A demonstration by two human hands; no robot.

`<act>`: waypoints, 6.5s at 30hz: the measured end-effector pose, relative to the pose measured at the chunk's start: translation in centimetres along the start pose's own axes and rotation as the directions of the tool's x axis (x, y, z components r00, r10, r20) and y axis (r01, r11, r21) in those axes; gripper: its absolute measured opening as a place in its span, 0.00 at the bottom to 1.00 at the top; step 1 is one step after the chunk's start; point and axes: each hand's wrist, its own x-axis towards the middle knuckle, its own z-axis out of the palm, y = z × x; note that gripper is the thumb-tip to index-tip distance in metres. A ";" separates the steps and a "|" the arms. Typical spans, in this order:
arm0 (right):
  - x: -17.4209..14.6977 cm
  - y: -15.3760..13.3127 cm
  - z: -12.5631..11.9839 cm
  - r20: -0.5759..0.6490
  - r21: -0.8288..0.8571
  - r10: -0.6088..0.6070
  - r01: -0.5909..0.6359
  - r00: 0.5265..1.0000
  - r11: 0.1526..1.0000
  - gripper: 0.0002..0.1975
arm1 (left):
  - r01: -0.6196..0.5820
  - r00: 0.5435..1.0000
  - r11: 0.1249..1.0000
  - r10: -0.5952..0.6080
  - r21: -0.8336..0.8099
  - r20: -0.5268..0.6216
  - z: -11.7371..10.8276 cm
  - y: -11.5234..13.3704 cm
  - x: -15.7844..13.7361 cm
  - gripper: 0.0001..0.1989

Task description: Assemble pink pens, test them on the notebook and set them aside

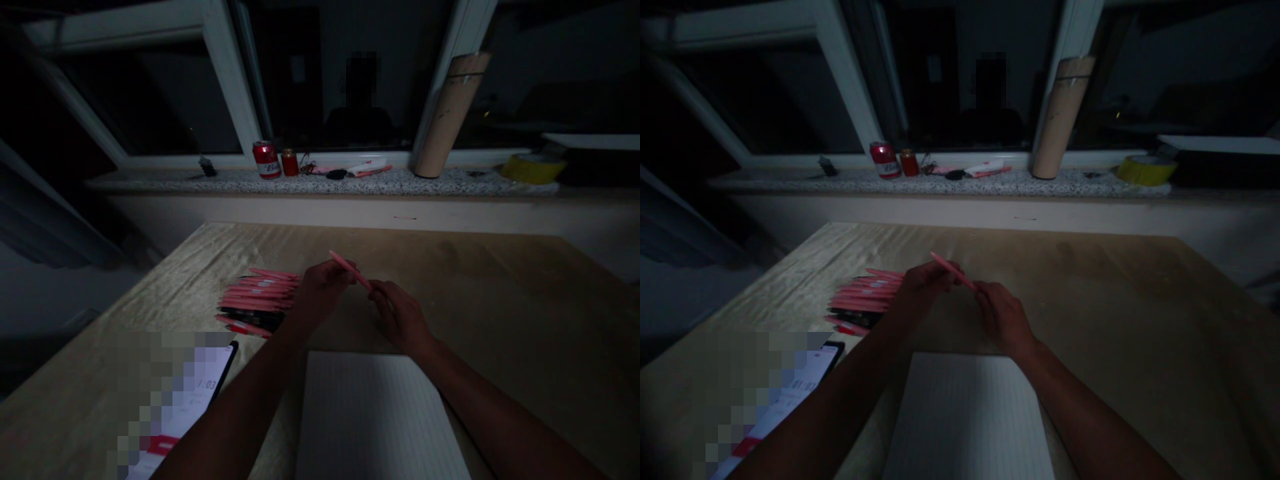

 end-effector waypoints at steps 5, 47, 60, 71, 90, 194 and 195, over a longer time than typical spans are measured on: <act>-0.3 0.2 0.3 -0.049 -0.007 0.039 -0.040 0.998 0.999 0.14 | 0.019 1.000 1.000 -0.019 -0.011 -0.014 0.0 0.1 -0.1 0.12; -0.2 -0.1 -0.2 0.056 0.012 -0.017 0.016 0.998 1.000 0.11 | 0.019 0.979 0.985 -0.053 -0.173 -0.195 0.5 1.0 -0.2 0.19; 0.0 -0.3 -0.4 0.056 0.013 -0.020 0.019 0.998 1.000 0.10 | 0.011 0.985 0.969 -0.052 -0.247 -0.161 0.6 0.8 0.1 0.20; -0.1 -0.4 -0.4 0.058 0.016 -0.015 0.014 0.998 1.000 0.10 | -0.027 0.997 0.965 0.007 -0.262 -0.078 0.6 1.2 -0.2 0.13; -0.2 -0.2 -0.2 0.082 0.021 0.020 -0.022 0.996 1.000 0.10 | 0.015 0.982 0.999 -0.022 -0.039 -0.186 0.6 1.4 -0.2 0.09; 0.9 0.8 -0.3 0.462 0.886 0.575 -0.376 0.675 -0.271 0.19 | 0.269 0.963 0.905 -0.263 -0.329 0.062 1.7 -3.6 -1.0 0.13; 0.8 0.8 -0.4 0.516 0.856 0.525 -0.382 0.677 -0.348 0.21 | 0.260 0.965 0.916 -0.255 -0.304 0.059 1.8 -3.7 -1.1 0.13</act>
